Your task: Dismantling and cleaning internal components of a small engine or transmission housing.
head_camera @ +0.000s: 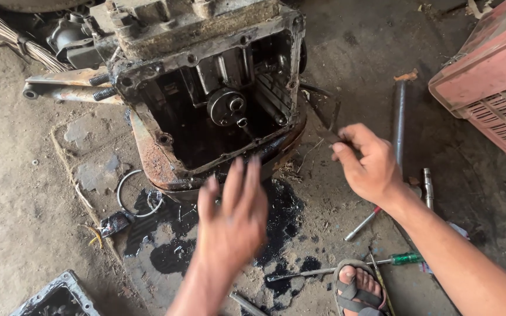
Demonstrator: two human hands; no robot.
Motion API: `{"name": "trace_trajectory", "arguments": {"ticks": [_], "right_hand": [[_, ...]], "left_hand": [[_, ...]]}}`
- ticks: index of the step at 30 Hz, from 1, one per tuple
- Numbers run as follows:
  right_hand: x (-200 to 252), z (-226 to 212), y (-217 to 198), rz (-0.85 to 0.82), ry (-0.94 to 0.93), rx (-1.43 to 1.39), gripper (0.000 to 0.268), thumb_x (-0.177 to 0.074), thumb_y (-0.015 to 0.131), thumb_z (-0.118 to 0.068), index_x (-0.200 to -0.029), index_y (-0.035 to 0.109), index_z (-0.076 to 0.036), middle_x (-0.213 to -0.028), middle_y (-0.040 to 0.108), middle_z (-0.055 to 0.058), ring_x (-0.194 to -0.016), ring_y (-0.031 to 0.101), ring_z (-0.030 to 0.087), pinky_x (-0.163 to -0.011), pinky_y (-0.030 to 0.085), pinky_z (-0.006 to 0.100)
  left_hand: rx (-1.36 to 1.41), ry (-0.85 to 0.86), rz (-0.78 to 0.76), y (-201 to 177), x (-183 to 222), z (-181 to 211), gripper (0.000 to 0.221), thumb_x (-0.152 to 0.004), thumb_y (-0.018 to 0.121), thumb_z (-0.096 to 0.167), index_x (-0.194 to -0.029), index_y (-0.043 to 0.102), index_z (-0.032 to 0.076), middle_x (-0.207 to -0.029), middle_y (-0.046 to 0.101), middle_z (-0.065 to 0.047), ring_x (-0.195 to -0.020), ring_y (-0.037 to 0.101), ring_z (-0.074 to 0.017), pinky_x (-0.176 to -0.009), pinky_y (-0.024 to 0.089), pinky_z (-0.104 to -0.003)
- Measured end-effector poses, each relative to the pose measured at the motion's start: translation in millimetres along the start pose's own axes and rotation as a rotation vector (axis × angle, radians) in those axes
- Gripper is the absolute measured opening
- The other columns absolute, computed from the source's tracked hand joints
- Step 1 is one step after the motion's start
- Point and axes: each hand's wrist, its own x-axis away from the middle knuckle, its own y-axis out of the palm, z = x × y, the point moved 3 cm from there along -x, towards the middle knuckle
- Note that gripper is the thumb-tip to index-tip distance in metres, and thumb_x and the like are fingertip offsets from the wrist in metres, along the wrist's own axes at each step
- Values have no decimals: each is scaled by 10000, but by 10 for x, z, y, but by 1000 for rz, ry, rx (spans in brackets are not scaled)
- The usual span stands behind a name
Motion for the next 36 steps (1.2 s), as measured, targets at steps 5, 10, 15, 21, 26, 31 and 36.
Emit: {"name": "trace_trajectory", "arguments": {"ticks": [5,10,15,21,26,31,36], "right_hand": [[-117,-360,177,4,-84,-19,179,-984,631,-102,-1120,665,9,-950,738,127,-832,735,183,-667,592,319],[-278,-350,314,59,-355,284,108,-964,719,-113,-898,746,-31,-786,728,110,-687,618,211,-723,476,406],[-536,-837,255,114,-923,579,192,-994,633,-44,-913,748,-174,-904,764,23,-801,651,163,-982,336,445],[-749,-1071,422,-211,-1216,703,199,-1033,621,-111,-898,749,-180,-779,705,5,-773,642,146,-1035,328,409],[-958,-1321,446,-287,-1369,817,178,-963,613,-62,-847,680,-179,-826,698,-6,-915,688,150,-1149,297,460],[-1053,-1474,482,-408,-1448,793,102,-915,654,-212,-833,651,-151,-749,640,-7,-898,666,210,-1112,299,488],[-1019,-1524,511,-500,-1498,944,35,-803,658,-144,-808,654,-109,-723,621,2,-721,626,175,-817,483,350]], "left_hand": [[432,-169,-298,-85,333,597,74,-734,774,170,-750,751,101,-1525,461,-203,-1433,377,-372,-1046,191,-646],[288,-363,-370,-53,439,217,62,-668,795,168,-664,770,225,-1449,560,-192,-1417,446,-371,-1059,185,-652],[404,-841,94,-64,504,-450,483,-914,766,348,-1261,636,38,-1214,655,-69,-1152,560,-215,-1130,205,-479],[239,-661,438,-306,-1,-784,845,-853,769,411,-1467,367,-8,-1390,547,-251,-1325,447,-397,-1101,211,-487],[557,-745,456,67,-93,-889,697,-1014,670,243,-1553,324,-31,-1345,595,-187,-1333,507,-322,-1134,235,-500],[564,-757,521,59,-72,-885,627,-1016,636,165,-1540,334,2,-1365,618,-157,-1306,541,-282,-1141,234,-495],[570,-736,513,37,-89,-868,657,-999,637,145,-1542,297,2,-1329,613,-152,-1313,543,-300,-1133,208,-525]]}}
